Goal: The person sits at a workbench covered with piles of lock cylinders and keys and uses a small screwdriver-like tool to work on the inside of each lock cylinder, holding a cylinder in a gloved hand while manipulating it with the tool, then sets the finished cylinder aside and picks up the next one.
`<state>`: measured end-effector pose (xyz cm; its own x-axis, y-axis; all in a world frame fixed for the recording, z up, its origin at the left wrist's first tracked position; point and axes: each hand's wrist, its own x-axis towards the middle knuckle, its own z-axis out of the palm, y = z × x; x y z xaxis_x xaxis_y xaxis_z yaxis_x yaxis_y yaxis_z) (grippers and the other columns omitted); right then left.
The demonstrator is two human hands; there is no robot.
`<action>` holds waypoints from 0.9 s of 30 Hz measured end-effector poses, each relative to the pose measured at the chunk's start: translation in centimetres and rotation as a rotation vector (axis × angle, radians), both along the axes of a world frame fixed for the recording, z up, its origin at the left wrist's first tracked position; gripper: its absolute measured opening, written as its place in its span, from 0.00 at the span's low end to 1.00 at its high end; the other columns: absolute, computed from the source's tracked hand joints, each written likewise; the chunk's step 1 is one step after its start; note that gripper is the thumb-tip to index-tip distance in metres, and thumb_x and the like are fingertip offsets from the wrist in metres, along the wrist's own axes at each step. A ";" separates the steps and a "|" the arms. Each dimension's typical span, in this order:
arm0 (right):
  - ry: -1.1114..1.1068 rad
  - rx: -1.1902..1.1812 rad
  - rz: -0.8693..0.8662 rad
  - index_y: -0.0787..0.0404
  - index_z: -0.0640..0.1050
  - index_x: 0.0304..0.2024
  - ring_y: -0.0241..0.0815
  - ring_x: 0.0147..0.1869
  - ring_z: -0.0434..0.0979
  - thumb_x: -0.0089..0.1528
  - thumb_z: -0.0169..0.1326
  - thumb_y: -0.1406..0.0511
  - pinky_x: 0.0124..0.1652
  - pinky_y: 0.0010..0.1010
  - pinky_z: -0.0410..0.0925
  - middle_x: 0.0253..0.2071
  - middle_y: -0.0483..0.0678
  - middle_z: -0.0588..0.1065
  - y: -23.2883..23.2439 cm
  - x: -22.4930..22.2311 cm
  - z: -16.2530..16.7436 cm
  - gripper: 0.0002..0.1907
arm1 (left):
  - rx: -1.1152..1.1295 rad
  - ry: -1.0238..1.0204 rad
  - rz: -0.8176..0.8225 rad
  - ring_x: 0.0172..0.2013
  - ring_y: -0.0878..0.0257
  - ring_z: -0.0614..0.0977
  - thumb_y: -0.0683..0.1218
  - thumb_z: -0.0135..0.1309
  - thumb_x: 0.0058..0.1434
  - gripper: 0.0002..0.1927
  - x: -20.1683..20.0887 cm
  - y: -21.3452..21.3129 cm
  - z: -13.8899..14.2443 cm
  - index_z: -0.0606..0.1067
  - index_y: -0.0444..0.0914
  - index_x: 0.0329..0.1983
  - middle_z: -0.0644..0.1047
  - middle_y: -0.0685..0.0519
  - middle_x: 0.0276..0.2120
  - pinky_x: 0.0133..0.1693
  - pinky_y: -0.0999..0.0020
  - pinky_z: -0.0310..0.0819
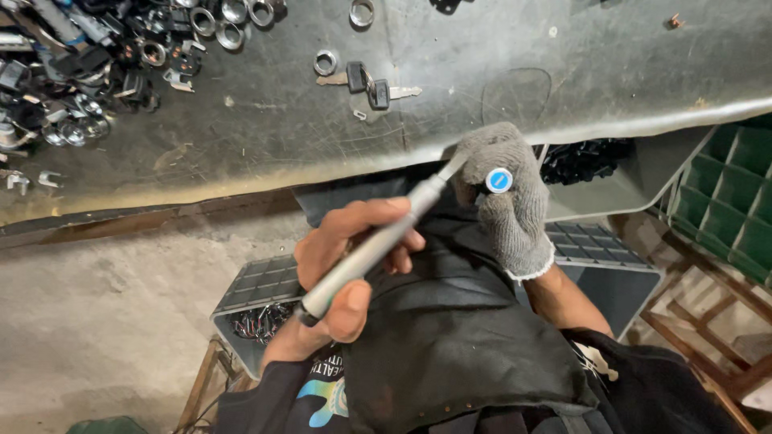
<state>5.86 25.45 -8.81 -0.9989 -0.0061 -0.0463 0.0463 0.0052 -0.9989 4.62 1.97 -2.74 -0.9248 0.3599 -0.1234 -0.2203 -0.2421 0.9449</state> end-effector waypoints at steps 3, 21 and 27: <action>-0.094 -0.157 -0.042 0.67 0.70 0.57 0.40 0.52 0.72 0.67 0.51 0.47 0.52 0.32 0.68 0.54 0.51 0.71 -0.2 0.6 -0.8 0.31 | 0.027 0.105 -0.007 0.35 0.62 0.85 0.59 0.47 0.75 0.28 -0.2 0.9 -0.7 0.71 0.28 0.60 0.80 0.41 0.41 0.35 0.73 0.81; -0.207 0.218 -0.021 0.66 0.72 0.55 0.49 0.55 0.73 0.67 0.55 0.62 0.55 0.37 0.69 0.51 0.52 0.73 -0.1 6.6 -8.2 0.18 | -0.235 0.693 -0.020 0.26 0.59 0.78 0.36 0.51 0.57 0.20 0.1 2.8 -5.3 0.76 0.32 0.54 0.77 0.46 0.33 0.27 0.67 0.72; 0.016 0.728 0.277 0.66 0.74 0.50 0.54 0.46 0.73 0.61 0.57 0.66 0.47 0.40 0.69 0.41 0.55 0.73 0.3 8.4 -10.5 0.16 | -0.244 0.910 -0.080 0.25 0.58 0.73 0.40 0.52 0.65 0.15 -0.1 2.4 -6.2 0.75 0.31 0.54 0.70 0.48 0.30 0.24 0.65 0.67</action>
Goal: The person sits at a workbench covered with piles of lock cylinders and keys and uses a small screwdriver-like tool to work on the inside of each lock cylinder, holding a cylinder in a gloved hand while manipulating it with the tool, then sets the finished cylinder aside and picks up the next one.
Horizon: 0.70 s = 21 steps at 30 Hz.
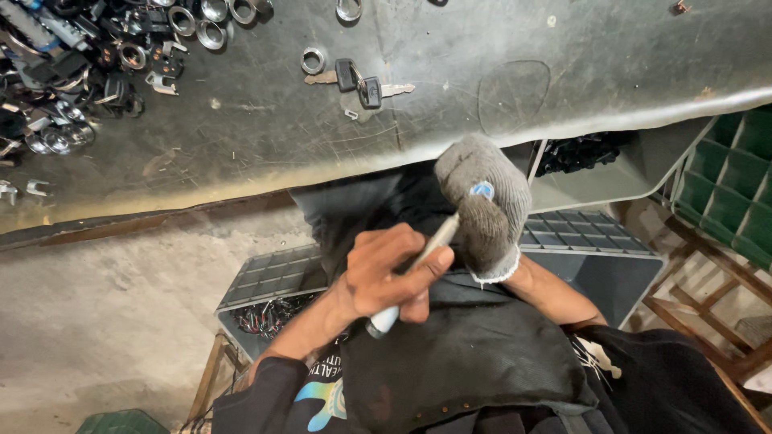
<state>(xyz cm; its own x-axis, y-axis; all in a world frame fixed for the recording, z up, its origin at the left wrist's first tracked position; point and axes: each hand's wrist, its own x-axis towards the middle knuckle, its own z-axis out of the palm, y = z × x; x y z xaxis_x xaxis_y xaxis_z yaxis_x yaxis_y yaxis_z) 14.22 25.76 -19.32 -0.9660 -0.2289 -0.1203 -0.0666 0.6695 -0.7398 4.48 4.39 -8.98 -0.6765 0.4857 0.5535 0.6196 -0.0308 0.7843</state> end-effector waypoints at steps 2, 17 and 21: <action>-0.014 -0.118 -0.044 0.65 0.75 0.47 0.53 0.43 0.72 0.62 0.58 0.67 0.44 0.39 0.69 0.39 0.53 0.73 -0.2 0.0 -0.1 0.12 | 0.012 0.056 -0.007 0.23 0.59 0.73 0.42 0.50 0.65 0.16 -0.2 0.2 -0.1 0.76 0.30 0.53 0.70 0.48 0.28 0.23 0.65 0.67; -0.069 -0.171 -0.049 0.66 0.75 0.49 0.52 0.47 0.73 0.60 0.60 0.66 0.48 0.38 0.69 0.43 0.54 0.73 0.3 -0.7 0.2 0.16 | -0.107 0.117 -0.058 0.23 0.59 0.70 0.55 0.51 0.69 0.17 -1.3 0.5 0.6 0.74 0.37 0.33 0.61 0.54 0.25 0.24 0.67 0.66; -0.085 -0.210 -0.061 0.66 0.75 0.50 0.52 0.48 0.74 0.60 0.61 0.66 0.49 0.38 0.69 0.44 0.54 0.74 1.6 -0.7 0.4 0.18 | -0.293 0.158 -0.095 0.27 0.61 0.72 0.51 0.55 0.69 0.10 -0.8 0.5 0.5 0.75 0.41 0.45 0.63 0.55 0.28 0.28 0.68 0.70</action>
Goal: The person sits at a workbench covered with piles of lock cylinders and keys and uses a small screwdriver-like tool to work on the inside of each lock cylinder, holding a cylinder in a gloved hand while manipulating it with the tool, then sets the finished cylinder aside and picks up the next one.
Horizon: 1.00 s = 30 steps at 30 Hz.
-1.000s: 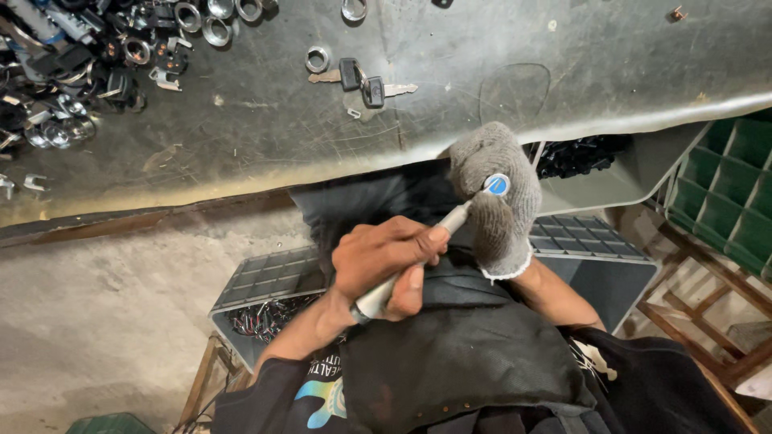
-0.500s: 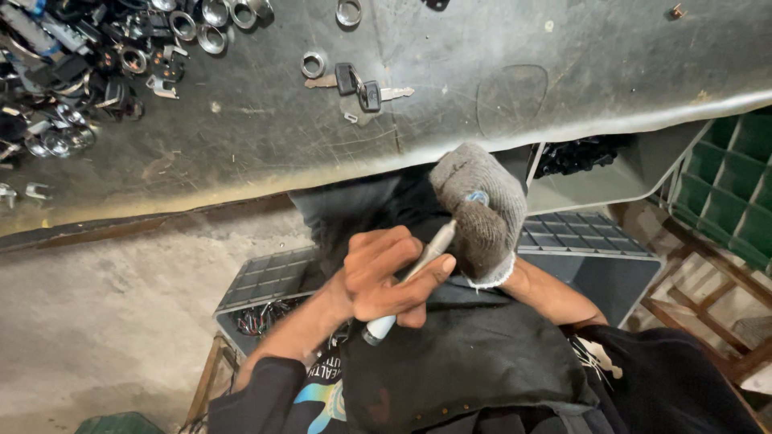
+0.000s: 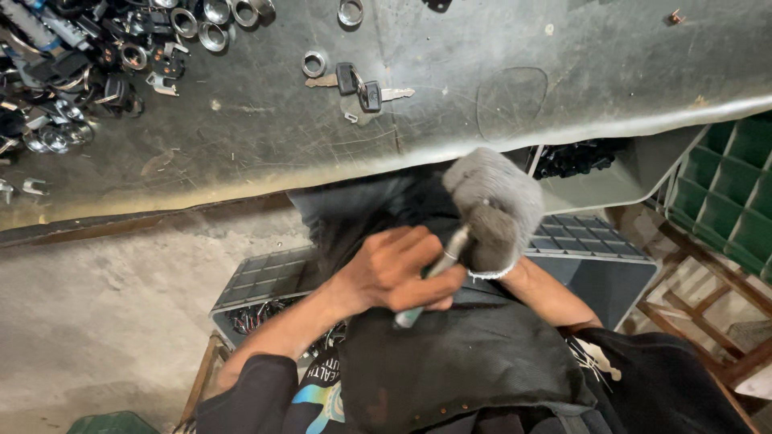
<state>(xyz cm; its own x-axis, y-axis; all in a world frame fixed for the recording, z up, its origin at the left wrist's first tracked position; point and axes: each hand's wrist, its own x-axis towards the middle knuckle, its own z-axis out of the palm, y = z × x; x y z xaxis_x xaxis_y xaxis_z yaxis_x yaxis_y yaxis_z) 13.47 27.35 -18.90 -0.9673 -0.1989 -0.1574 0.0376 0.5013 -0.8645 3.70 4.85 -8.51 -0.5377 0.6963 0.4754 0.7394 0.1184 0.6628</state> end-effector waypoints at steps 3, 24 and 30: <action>-0.021 -0.050 -0.036 0.66 0.75 0.50 0.52 0.49 0.74 0.59 0.61 0.65 0.50 0.38 0.69 0.45 0.55 0.74 1.3 0.1 0.3 0.18 | -0.127 -0.124 -0.058 0.34 0.61 0.76 0.44 0.55 0.68 0.17 1.1 -0.6 0.4 0.73 0.47 0.61 0.69 0.54 0.38 0.36 0.69 0.75; -0.020 -0.375 -0.168 0.63 0.77 0.47 0.44 0.48 0.74 0.59 0.62 0.65 0.47 0.31 0.70 0.47 0.52 0.75 0.8 -1.3 0.9 0.15 | 0.156 -0.916 0.358 0.25 0.63 0.69 0.32 0.55 0.69 0.24 5.2 1.6 1.6 0.70 0.34 0.68 0.68 0.51 0.26 0.31 0.69 0.66; 0.008 -0.122 -0.190 0.67 0.75 0.44 0.47 0.44 0.72 0.57 0.61 0.67 0.42 0.39 0.68 0.42 0.54 0.74 -0.5 -1.8 -1.0 0.15 | 0.199 -0.910 0.494 0.28 0.64 0.72 0.33 0.55 0.69 0.22 5.1 3.0 1.1 0.72 0.32 0.66 0.73 0.49 0.29 0.35 0.72 0.70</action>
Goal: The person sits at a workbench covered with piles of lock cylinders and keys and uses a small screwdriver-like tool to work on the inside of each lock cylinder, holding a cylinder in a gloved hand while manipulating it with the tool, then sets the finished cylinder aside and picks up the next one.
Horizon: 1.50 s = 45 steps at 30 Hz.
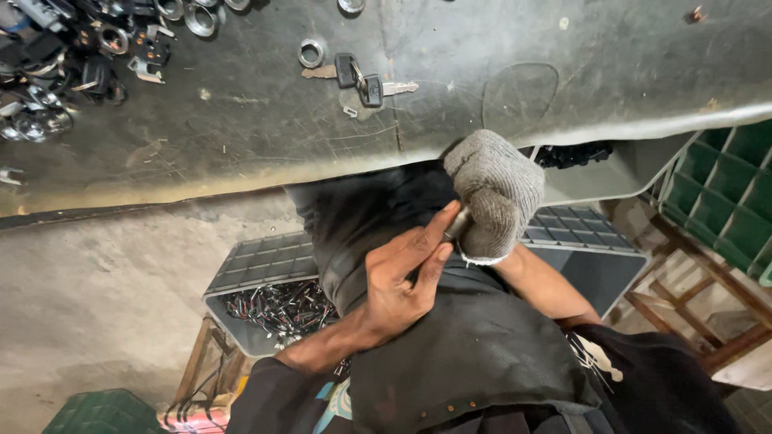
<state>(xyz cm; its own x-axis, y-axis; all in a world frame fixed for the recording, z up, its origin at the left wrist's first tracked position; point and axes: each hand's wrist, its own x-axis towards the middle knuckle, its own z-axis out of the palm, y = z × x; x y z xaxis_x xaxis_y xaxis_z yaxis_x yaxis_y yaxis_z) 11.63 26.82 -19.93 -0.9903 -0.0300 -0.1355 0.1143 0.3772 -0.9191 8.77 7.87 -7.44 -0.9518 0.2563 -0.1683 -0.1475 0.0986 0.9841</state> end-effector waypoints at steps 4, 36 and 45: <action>0.013 -0.040 0.003 0.67 0.74 0.49 0.46 0.45 0.74 0.58 0.60 0.67 0.45 0.38 0.70 0.42 0.53 0.75 -0.4 -0.1 0.7 0.18 | 0.001 -0.007 -0.014 0.29 0.63 0.76 0.35 0.55 0.70 0.19 -1.1 -0.1 0.1 0.73 0.32 0.64 0.76 0.47 0.31 0.37 0.72 0.72; 0.190 -0.148 0.453 0.63 0.75 0.43 0.51 0.41 0.81 0.66 0.56 0.55 0.48 0.38 0.75 0.39 0.52 0.76 0.7 -10.2 11.7 0.17 | -0.162 0.021 -0.222 0.32 0.56 0.85 0.44 0.63 0.65 0.13 -5.4 -6.0 3.0 0.77 0.33 0.48 0.82 0.46 0.37 0.32 0.68 0.78; 0.226 0.007 0.462 0.62 0.76 0.37 0.53 0.38 0.79 0.60 0.59 0.54 0.39 0.38 0.71 0.35 0.53 0.75 -0.2 -10.8 11.9 0.18 | -0.122 -0.020 -0.225 0.29 0.58 0.84 0.43 0.62 0.65 0.13 -4.8 -6.2 2.1 0.77 0.32 0.49 0.82 0.46 0.35 0.31 0.68 0.77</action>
